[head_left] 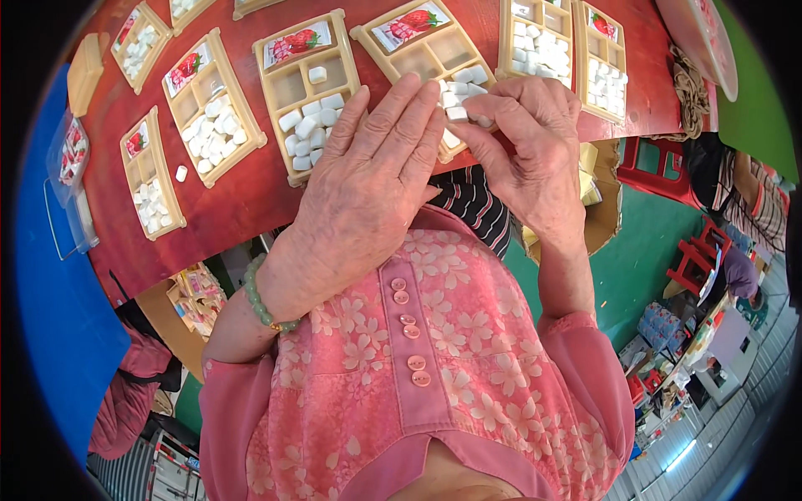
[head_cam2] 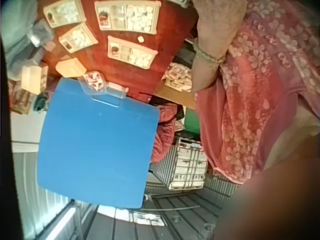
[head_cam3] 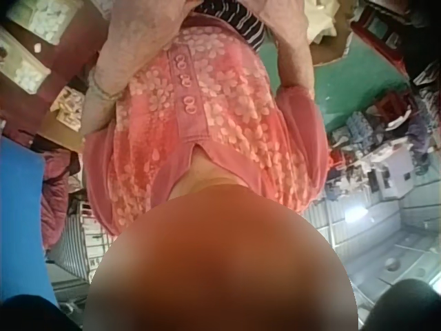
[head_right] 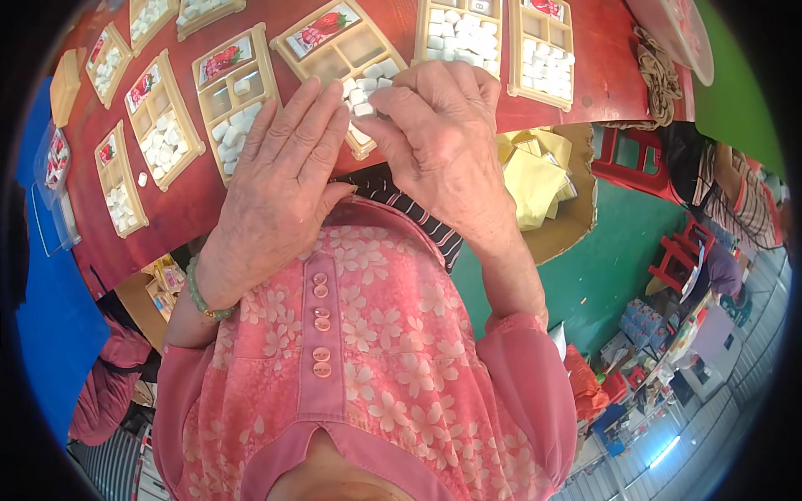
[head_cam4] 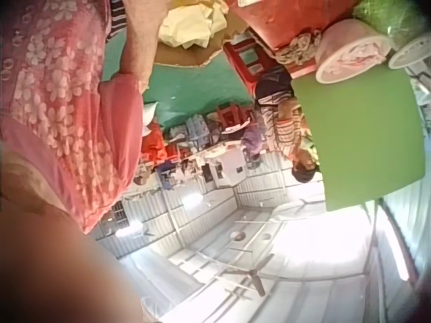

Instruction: Placing small white square blocks into compartmentalized wooden trays.

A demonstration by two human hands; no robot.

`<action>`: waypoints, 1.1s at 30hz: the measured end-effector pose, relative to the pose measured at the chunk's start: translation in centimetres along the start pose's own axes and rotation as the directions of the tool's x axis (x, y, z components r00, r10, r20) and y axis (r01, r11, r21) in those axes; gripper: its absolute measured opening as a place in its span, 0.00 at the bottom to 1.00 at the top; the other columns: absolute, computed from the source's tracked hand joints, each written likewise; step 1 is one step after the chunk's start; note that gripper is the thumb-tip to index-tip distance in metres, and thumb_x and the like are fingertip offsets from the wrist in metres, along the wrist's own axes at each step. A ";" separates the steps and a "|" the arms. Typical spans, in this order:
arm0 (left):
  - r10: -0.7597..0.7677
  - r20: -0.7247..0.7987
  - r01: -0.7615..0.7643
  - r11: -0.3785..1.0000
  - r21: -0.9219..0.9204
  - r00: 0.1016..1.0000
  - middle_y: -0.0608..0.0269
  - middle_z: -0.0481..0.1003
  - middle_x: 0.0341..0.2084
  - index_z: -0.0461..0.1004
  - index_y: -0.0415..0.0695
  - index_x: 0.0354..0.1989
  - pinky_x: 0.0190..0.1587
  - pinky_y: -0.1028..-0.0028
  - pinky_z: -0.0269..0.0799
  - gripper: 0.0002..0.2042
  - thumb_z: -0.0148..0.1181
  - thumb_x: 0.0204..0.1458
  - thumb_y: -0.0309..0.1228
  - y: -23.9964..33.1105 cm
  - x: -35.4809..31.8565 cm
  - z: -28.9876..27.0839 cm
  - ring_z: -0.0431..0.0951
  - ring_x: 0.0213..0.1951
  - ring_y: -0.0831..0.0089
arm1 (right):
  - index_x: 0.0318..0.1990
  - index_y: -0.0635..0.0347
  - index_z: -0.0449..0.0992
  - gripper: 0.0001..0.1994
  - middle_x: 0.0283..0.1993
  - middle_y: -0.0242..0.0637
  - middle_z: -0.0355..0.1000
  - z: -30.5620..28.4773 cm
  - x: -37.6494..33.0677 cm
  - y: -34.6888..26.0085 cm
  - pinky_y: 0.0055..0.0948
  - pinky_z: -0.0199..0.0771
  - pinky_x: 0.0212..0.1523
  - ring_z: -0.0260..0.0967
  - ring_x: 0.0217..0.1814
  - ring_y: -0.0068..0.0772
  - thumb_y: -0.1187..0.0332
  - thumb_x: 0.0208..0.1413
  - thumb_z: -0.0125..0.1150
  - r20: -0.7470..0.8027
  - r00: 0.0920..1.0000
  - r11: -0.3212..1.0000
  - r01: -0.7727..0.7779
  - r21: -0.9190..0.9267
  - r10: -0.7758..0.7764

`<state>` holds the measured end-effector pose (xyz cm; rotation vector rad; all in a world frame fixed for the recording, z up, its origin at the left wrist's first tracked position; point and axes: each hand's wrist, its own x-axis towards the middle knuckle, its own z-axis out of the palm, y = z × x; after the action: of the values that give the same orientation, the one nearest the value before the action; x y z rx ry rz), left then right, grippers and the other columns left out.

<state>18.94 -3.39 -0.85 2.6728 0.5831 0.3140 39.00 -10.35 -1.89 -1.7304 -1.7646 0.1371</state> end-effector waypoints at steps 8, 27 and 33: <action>0.002 0.005 -0.002 1.000 0.006 1.000 0.50 0.63 0.71 0.67 0.32 0.66 0.73 0.49 0.56 0.37 0.73 0.44 0.29 0.1 0.0 0.1 0.59 0.74 0.54 | 0.38 0.60 0.84 0.09 0.39 0.34 0.75 -0.1 0.0 0.3 0.32 0.66 0.48 0.71 0.43 0.34 0.74 0.48 0.76 0.001 1.000 1.000 0.006 0.003 -0.006; -0.012 0.038 0.011 0.999 0.038 0.999 0.52 0.62 0.71 0.67 0.34 0.66 0.72 0.49 0.57 0.38 0.73 0.43 0.30 0.0 0.1 0.4 0.58 0.74 0.56 | 0.34 0.56 0.80 0.06 0.30 0.29 0.71 0.8 0.4 1.5 0.36 0.61 0.49 0.68 0.36 0.34 0.74 0.50 0.73 -0.112 0.961 0.962 -0.239 0.135 0.254; 0.004 0.024 -0.007 0.993 0.115 1.000 0.52 0.67 0.68 0.73 0.33 0.62 0.74 0.54 0.55 0.25 0.55 0.53 0.29 0.0 0.1 0.5 0.62 0.73 0.60 | 0.35 0.57 0.80 0.07 0.33 0.32 0.73 0.6 0.5 1.2 0.38 0.62 0.49 0.70 0.39 0.38 0.75 0.48 0.72 -0.097 0.990 0.991 -0.111 -0.080 0.103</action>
<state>19.18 -3.48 -1.28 2.7847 0.6038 0.2564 39.75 -9.50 -2.72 -1.8632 -1.6329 0.0271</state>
